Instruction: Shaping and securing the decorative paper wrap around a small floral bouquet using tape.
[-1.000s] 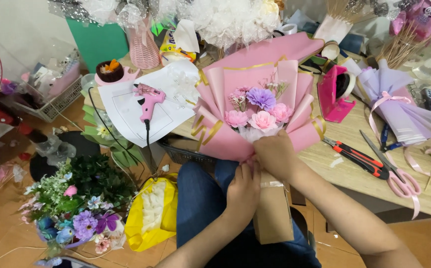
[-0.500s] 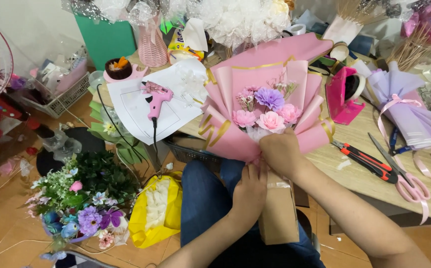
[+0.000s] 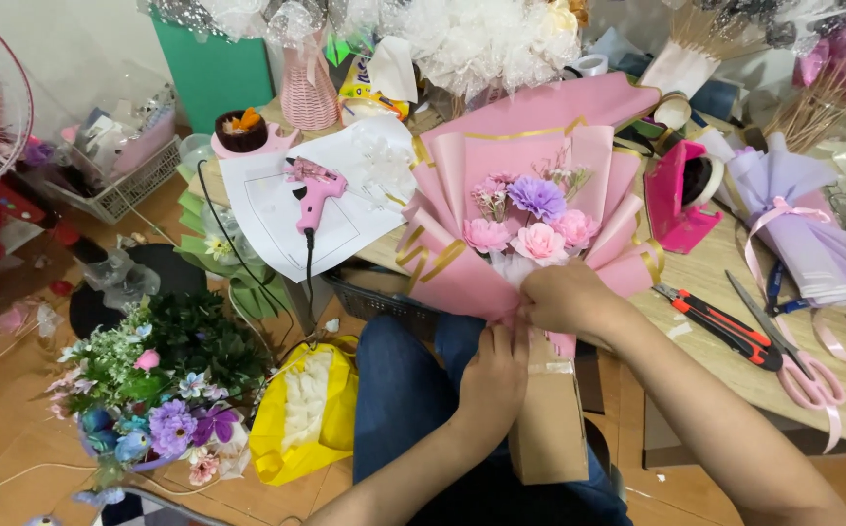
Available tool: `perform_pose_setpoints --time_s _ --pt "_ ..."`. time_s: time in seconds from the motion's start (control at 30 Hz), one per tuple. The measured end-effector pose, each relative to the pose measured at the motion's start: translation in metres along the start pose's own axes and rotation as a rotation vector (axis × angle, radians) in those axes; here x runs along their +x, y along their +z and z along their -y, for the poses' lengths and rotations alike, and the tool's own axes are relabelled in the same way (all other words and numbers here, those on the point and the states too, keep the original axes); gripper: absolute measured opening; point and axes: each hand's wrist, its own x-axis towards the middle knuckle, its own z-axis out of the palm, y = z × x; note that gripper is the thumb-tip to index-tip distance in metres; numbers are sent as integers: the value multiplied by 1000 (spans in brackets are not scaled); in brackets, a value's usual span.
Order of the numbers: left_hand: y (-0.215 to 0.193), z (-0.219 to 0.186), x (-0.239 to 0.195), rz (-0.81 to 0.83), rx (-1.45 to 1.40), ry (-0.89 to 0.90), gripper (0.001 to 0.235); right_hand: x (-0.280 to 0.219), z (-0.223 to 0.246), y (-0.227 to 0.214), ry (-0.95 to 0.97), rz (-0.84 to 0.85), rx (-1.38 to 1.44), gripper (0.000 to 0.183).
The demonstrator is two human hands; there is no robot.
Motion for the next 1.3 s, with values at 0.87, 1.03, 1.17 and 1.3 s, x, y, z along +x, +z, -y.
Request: perform_pose_setpoints --time_s 0.87,1.03,1.17,1.3 --pt "14 8 -4 -142 38 68 37 73 -33 88 30 -543 -205 23" --pt "9 10 -2 -161 32 57 37 62 -24 89 13 -658 -231 11" --pt "8 10 -2 -155 40 48 39 54 -16 95 -38 -954 -326 9" --pt "13 10 -4 -153 19 59 38 84 -32 131 -4 -1082 -517 22"
